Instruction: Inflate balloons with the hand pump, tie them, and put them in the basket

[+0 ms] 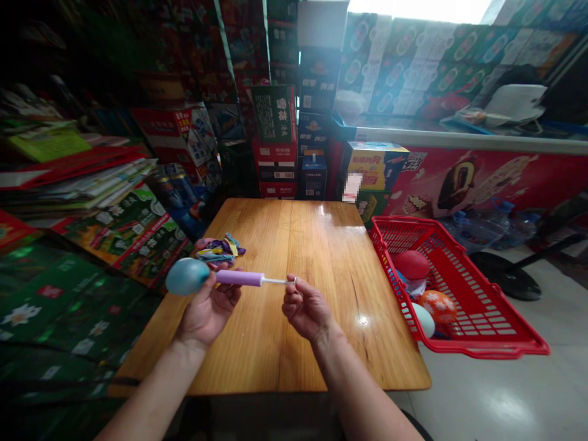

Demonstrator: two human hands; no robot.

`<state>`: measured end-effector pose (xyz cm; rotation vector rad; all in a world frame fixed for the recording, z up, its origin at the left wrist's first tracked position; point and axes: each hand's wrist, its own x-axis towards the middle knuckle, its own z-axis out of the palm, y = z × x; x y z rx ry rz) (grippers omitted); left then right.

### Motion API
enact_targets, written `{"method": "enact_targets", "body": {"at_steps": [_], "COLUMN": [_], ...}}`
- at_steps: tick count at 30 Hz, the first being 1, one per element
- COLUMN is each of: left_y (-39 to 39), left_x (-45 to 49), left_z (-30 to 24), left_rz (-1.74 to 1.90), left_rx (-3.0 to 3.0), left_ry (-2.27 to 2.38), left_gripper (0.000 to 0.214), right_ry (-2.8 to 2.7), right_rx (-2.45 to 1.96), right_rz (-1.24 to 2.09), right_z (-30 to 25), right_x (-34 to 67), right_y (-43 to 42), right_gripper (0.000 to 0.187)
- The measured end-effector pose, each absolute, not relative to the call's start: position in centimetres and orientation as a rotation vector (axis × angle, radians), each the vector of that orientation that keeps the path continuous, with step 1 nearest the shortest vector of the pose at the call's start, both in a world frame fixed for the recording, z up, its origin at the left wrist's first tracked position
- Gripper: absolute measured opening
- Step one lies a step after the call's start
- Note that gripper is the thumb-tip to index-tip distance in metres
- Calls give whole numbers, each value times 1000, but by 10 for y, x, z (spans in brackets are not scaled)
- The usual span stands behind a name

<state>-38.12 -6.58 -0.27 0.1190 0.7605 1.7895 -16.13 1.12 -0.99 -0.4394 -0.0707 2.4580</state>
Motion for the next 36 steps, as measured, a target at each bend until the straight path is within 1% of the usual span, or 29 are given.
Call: {"method": "enact_targets", "body": {"at_steps": [3, 7, 9, 15, 21, 23, 27, 32, 36], "left_y": [-67, -72, -74, -71, -69, -70, -72, -71, -69], "left_x": [-383, -366, -359, -363, -388, -387, -368, -357, -371], "left_z": [-3, -12, -17, -19, -9, -10, -22, -27, -18], "left_rz": [1824, 1693, 1694, 1696, 1814, 1830, 1732, 1735, 1755], "left_rx": [178, 236, 230, 179, 264, 285, 227, 213, 245], "left_ry": [760, 744, 733, 738, 759, 759, 740, 711, 766], "left_gripper": [31, 34, 33, 25, 30, 32, 36, 28, 25], "right_ry": [-85, -154, -134, -72, -239, -221, -206, -31, -87], "right_rx": [-423, -487, -488, -469, -453, -440, -426, -465, -483], "right_rz": [2420, 2462, 2478, 2501, 2440, 2437, 2524, 2495, 2522], "right_z": [-9, -19, -23, -23, -12, -10, -14, -21, -15], "right_x": [-160, -170, -175, -173, -157, -159, -173, -180, -169], "right_y": [12, 1, -4, 1, 15, 12, -2, -4, 6], "right_gripper": [18, 23, 24, 16, 13, 14, 20, 13, 11]}}
